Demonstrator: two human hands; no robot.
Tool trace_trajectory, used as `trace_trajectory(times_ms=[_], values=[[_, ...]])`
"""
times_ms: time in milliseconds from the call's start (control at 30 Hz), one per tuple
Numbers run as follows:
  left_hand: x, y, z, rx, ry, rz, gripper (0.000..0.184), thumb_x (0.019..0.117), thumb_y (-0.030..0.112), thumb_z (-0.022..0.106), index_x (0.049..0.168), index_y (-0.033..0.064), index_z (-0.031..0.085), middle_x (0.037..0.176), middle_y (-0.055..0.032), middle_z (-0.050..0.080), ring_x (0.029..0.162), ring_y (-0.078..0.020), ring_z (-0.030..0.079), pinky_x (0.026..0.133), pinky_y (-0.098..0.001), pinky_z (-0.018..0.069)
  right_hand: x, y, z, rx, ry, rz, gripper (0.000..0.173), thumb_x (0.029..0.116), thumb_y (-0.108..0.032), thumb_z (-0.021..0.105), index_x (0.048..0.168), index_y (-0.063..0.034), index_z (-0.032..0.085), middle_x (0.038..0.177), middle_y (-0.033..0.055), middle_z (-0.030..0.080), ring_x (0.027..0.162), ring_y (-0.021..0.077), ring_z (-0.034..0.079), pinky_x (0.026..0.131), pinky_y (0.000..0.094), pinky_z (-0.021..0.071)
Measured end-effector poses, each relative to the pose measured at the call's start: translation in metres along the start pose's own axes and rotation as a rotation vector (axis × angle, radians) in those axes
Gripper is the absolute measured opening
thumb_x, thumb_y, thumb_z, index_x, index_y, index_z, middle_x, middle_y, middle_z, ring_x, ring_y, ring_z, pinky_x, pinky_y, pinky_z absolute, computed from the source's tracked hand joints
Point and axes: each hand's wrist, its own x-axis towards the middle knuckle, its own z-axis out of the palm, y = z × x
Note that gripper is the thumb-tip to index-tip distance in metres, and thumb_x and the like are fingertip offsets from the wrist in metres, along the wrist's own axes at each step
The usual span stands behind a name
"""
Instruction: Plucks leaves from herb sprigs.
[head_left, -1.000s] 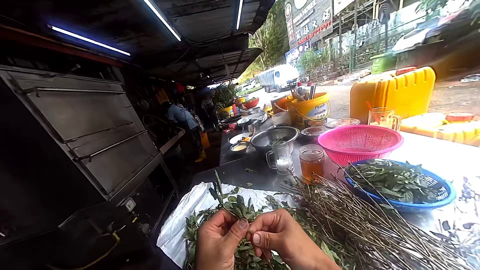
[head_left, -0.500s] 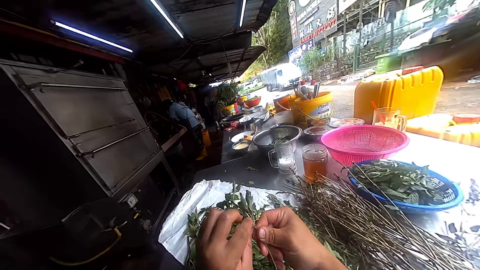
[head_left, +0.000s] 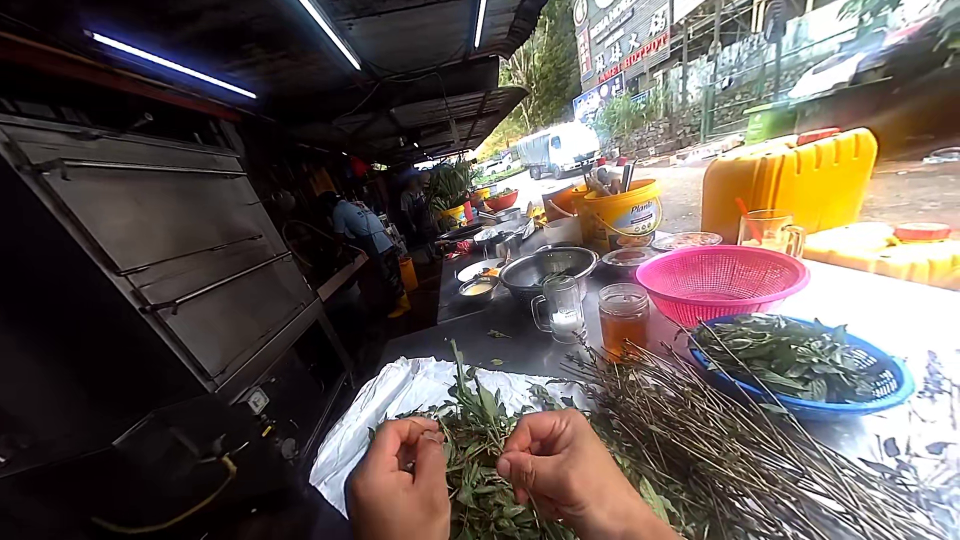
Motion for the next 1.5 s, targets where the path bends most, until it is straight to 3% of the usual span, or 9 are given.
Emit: trace_trajectory(times_ms=[133, 200, 300, 533, 767, 900, 1000, 1167, 1500], values=[[0.015, 0.006, -0.019, -0.094, -0.204, 0.256, 0.024, 0.0982, 0.002, 0.05, 0.117, -0.0021, 0.063, 0.081, -0.0015, 0.066, 0.063, -0.0055, 0.06, 0.054, -0.0206, 0.0525, 0.001, -0.003, 0.004, -0.1, 0.067, 0.055, 0.013, 0.0854, -0.013, 0.08, 0.076, -0.0101, 0.072, 0.059, 0.0007, 0.065, 0.042, 0.0041, 0.051, 0.038, 0.0206, 0.0389], [0.021, 0.01, -0.023, 0.166, -0.346, 0.481, 0.029, 0.101, 0.014, 0.051, 0.119, 0.0088, 0.073, 0.081, -0.0014, 0.065, 0.066, -0.0067, 0.058, 0.057, -0.0229, 0.0498, 0.002, -0.004, 0.005, -0.163, 0.066, 0.061, 0.013, 0.0845, -0.014, 0.081, 0.075, -0.0108, 0.072, 0.059, -0.0004, 0.065, 0.044, 0.0046, 0.053, 0.04, 0.0217, 0.0411], [0.028, 0.012, -0.021, 0.556, -0.465, 0.756, 0.03, 0.0982, 0.019, 0.051, 0.107, 0.0216, 0.079, 0.073, -0.001, 0.055, 0.058, -0.016, 0.054, 0.046, -0.0314, 0.0423, 0.001, -0.003, 0.006, -0.235, 0.039, 0.041, 0.014, 0.0842, -0.015, 0.081, 0.074, -0.0108, 0.072, 0.059, -0.0017, 0.065, 0.046, 0.0042, 0.055, 0.043, 0.0222, 0.0437], [0.035, 0.021, -0.027, 0.725, -0.597, 0.983, 0.018, 0.0901, 0.014, 0.056, 0.072, 0.0131, 0.06, 0.069, -0.0031, 0.054, 0.054, -0.0202, 0.055, 0.039, -0.0328, 0.0386, 0.003, 0.008, 0.01, -0.459, -0.026, -0.152, 0.018, 0.0844, -0.015, 0.078, 0.07, -0.0105, 0.069, 0.059, -0.0055, 0.061, 0.051, 0.0001, 0.053, 0.047, 0.0216, 0.0422], [0.044, -0.006, -0.029, 0.603, -0.15, 0.565, 0.02, 0.0819, 0.02, 0.053, 0.062, 0.0147, 0.054, 0.06, 0.0028, 0.048, 0.047, -0.0114, 0.048, 0.039, -0.0308, 0.0358, 0.003, 0.015, 0.008, -0.316, 0.038, -0.27, 0.013, 0.091, -0.014, 0.075, 0.08, -0.0078, 0.073, 0.063, -0.0037, 0.065, 0.052, 0.0016, 0.057, 0.048, 0.0202, 0.0477], [0.06, -0.023, -0.061, 0.281, -0.409, 0.166, 0.017, 0.085, 0.026, 0.06, 0.073, 0.0192, 0.071, 0.068, 0.0112, 0.061, 0.06, 0.0021, 0.055, 0.052, -0.0204, 0.046, 0.005, 0.011, -0.004, -0.039, 0.052, -0.143, 0.012, 0.0937, -0.015, 0.072, 0.084, -0.0083, 0.075, 0.063, -0.0003, 0.067, 0.045, 0.0013, 0.052, 0.041, 0.0185, 0.0407], [0.062, -0.027, -0.074, 0.235, -0.443, 0.164, 0.025, 0.093, 0.035, 0.06, 0.098, 0.0193, 0.079, 0.1, 0.0072, 0.074, 0.09, -0.0032, 0.069, 0.073, -0.0234, 0.0585, 0.005, 0.01, -0.009, 0.093, 0.031, -0.116, 0.013, 0.0947, -0.017, 0.071, 0.085, -0.0091, 0.075, 0.064, 0.002, 0.067, 0.043, 0.0016, 0.049, 0.038, 0.0179, 0.0387], [0.075, -0.005, -0.078, 0.081, -0.282, 0.213, 0.019, 0.0947, 0.032, 0.062, 0.096, 0.0218, 0.077, 0.097, 0.0082, 0.074, 0.086, -0.0089, 0.07, 0.073, -0.0279, 0.0608, 0.005, 0.01, -0.013, 0.233, -0.089, -0.124, 0.015, 0.0956, -0.021, 0.072, 0.087, -0.0093, 0.076, 0.064, 0.0023, 0.066, 0.044, 0.0008, 0.05, 0.039, 0.0173, 0.041], [0.112, 0.031, -0.06, -0.064, -0.986, 0.022, 0.026, 0.1027, 0.026, 0.056, 0.111, 0.0174, 0.078, 0.126, 0.0053, 0.07, 0.118, -0.0083, 0.064, 0.099, -0.0312, 0.0555, 0.007, 0.014, -0.019, 0.333, -0.31, -0.14, 0.014, 0.0981, -0.021, 0.07, 0.093, -0.0093, 0.076, 0.07, 0.0011, 0.068, 0.049, 0.0008, 0.055, 0.044, 0.0169, 0.0458]])
